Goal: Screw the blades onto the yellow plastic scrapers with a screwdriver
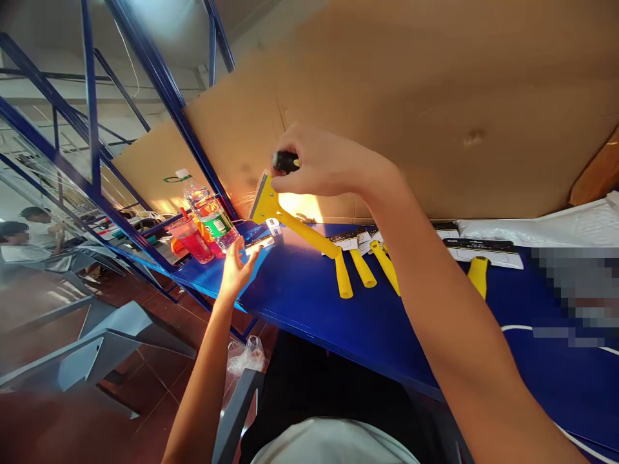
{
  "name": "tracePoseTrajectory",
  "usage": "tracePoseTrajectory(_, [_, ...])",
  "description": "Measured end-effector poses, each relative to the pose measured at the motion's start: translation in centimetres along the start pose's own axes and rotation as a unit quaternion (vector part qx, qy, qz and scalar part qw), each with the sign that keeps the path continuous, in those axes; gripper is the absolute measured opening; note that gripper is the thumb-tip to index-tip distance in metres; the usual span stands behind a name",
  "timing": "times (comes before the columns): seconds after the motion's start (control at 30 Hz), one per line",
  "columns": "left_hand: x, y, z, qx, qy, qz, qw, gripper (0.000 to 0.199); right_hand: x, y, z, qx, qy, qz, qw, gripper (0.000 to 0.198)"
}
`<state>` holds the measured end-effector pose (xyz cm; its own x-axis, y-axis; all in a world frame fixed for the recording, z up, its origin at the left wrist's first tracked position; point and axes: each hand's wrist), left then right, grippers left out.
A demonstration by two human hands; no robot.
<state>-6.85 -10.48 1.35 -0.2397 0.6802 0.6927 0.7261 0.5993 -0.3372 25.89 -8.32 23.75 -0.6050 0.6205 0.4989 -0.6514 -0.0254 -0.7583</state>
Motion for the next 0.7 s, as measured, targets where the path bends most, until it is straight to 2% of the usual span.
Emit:
tracePoseTrajectory(0.03, [-1.1, 0.4, -1.3, -0.032, 0.003, 0.014, 0.999, 0.078, 0.2, 0.3, 0.0, -0.006, -0.003, 0.008, 1.0, 0.018])
tracePoseTrajectory(0.07, [-2.3, 1.0, -2.8, -0.13, 0.001, 0.043, 0.991, 0.072, 0.4, 0.5, 0.0, -0.012, -0.006, 0.015, 1.0, 0.018])
tracePoseTrajectory(0.1, [-3.4, 1.7, -4.3, -0.224, -0.004, 0.067, 0.972, 0.07, 0.6, 0.8, 0.0, -0.017, -0.008, 0.024, 1.0, 0.017])
tracePoseTrajectory(0.17, [-5.2, 3.3, -7.2, -0.333, -0.013, 0.109, 0.936, 0.07, 0.8, 1.4, 0.3, -0.028, -0.006, 0.047, 0.998, 0.017])
tracePoseTrajectory(0.27, [-6.5, 5.7, -10.6, -0.412, -0.027, 0.103, 0.905, 0.074, 1.1, 2.2, 0.5, -0.037, 0.01, 0.094, 0.995, 0.017])
tracePoseTrajectory(0.33, [-6.6, 7.0, -12.0, -0.434, -0.04, 0.087, 0.896, 0.075, 1.3, 2.7, 0.4, -0.039, 0.019, 0.126, 0.991, 0.017])
tracePoseTrajectory(0.43, [-6.5, 7.9, -12.8, -0.434, -0.064, 0.04, 0.898, 0.07, 1.6, 3.4, -0.3, -0.039, 0.032, 0.179, 0.983, 0.018])
tracePoseTrajectory(0.53, [-6.6, 7.6, -12.2, -0.432, -0.096, -0.008, 0.897, 0.058, 2.0, 3.9, -1.4, -0.049, 0.058, 0.211, 0.975, 0.02])
tracePoseTrajectory(0.63, [-6.7, 6.4, -10.7, -0.425, -0.149, -0.023, 0.893, 0.051, 2.2, 4.1, -2.0, -0.074, 0.08, 0.152, 0.982, 0.019])
tracePoseTrajectory(0.7, [-6.7, 5.5, -9.8, -0.418, -0.185, 0.003, 0.89, 0.05, 2.3, 4.1, -2.1, -0.06, 0.086, 0.101, 0.989, 0.022])
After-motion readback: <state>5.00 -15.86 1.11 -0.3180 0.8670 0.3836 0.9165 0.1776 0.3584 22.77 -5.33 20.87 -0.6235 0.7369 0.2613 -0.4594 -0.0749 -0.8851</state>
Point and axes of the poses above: each hand's wrist, its own x-axis towards the middle knuckle, its own y-axis out of the palm, z = x × y, and after that the axes turned 10 degrees about y, right-handed
